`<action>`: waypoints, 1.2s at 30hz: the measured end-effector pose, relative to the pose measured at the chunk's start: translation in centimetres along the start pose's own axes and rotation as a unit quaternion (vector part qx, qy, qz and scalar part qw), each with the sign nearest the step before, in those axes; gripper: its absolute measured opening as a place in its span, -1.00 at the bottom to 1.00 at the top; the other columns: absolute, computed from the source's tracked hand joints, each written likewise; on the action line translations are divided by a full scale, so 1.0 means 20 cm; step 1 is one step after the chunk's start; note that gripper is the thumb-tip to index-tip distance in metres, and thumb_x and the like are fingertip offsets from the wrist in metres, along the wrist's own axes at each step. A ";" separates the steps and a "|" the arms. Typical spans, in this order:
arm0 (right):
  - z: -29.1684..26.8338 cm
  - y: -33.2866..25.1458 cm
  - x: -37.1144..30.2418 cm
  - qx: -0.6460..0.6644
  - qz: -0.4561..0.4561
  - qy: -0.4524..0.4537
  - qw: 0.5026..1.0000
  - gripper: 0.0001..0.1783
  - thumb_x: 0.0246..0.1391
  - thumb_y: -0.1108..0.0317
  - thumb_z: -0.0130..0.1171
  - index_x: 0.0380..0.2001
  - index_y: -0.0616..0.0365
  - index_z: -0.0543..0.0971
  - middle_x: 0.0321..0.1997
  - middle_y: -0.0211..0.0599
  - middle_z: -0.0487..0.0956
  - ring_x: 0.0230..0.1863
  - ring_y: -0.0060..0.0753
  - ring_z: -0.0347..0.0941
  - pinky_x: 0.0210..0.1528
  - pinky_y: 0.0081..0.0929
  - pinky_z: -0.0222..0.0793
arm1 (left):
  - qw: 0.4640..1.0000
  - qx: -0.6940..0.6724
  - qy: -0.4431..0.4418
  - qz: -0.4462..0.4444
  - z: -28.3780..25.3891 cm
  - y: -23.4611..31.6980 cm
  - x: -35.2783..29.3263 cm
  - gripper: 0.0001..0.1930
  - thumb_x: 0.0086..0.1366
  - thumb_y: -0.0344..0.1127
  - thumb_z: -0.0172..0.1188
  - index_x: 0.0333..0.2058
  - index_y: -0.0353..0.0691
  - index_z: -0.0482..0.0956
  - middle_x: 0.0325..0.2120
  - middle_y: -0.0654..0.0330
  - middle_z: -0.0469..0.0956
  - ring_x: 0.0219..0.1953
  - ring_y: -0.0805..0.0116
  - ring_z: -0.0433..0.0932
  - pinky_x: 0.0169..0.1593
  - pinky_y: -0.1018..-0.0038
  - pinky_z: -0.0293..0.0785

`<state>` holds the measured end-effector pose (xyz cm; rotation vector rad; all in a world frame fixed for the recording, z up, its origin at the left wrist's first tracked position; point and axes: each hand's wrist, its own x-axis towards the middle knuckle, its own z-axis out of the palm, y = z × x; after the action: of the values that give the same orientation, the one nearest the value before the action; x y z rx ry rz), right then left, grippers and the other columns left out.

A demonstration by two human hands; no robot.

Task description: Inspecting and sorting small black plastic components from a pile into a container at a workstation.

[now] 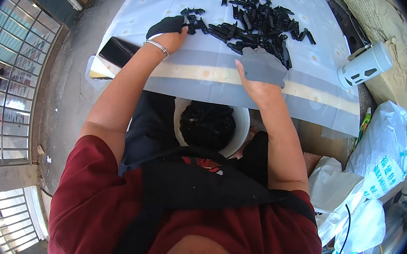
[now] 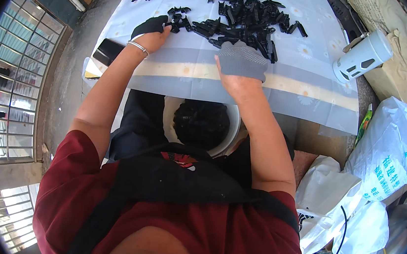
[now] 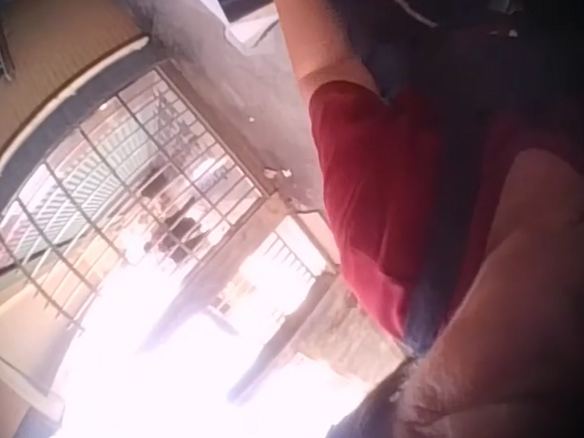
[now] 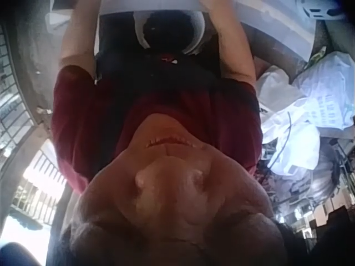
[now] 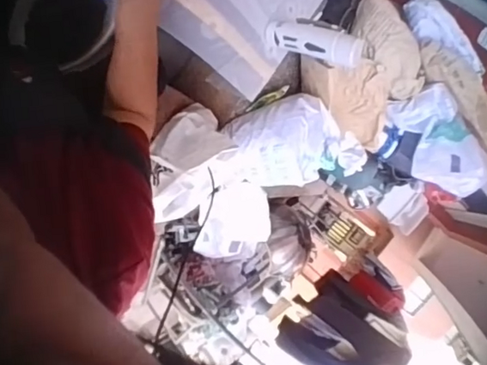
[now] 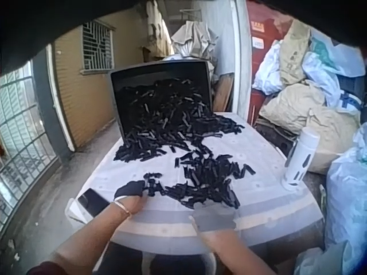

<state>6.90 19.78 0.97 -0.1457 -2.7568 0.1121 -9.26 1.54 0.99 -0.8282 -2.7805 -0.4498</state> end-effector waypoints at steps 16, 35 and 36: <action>-0.07 0.01 0.00 0.018 0.043 -0.126 0.991 -0.66 0.00 0.16 -0.11 -0.40 0.18 0.53 -0.32 -0.08 0.51 -0.28 -0.06 0.42 -0.22 -0.19 0.32 | 0.993 -0.060 0.039 0.090 0.04 0.09 -0.17 -0.77 0.11 -0.19 0.03 -0.32 -0.17 0.50 -0.42 0.05 0.51 -0.36 0.04 0.48 -0.26 0.30 0.40; -0.03 -0.10 -0.12 0.251 -0.087 0.046 0.963 -0.64 0.01 0.15 0.03 -0.16 0.10 0.44 -0.30 -0.13 0.50 -0.28 -0.07 0.41 -0.23 -0.28 0.33 | 0.946 -0.201 -0.187 0.174 0.09 0.06 -0.39 -0.64 0.23 -0.27 -0.17 0.02 0.05 0.31 -0.11 0.15 0.44 -0.20 0.17 0.49 -0.09 0.43 0.39; -0.05 -0.11 -0.13 0.240 -0.135 0.036 0.961 -0.62 0.00 0.15 0.04 -0.14 0.10 0.43 -0.30 -0.14 0.50 -0.28 -0.08 0.41 -0.24 -0.29 0.33 | 0.946 -0.200 -0.185 0.175 0.08 0.08 -0.41 -0.64 0.23 -0.27 -0.17 0.02 0.05 0.31 -0.11 0.15 0.44 -0.20 0.17 0.49 -0.09 0.43 0.39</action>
<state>9.40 17.32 1.20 0.3469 -2.5587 0.6750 -1.83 -0.64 -2.32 -1.6175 -2.8024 -0.8873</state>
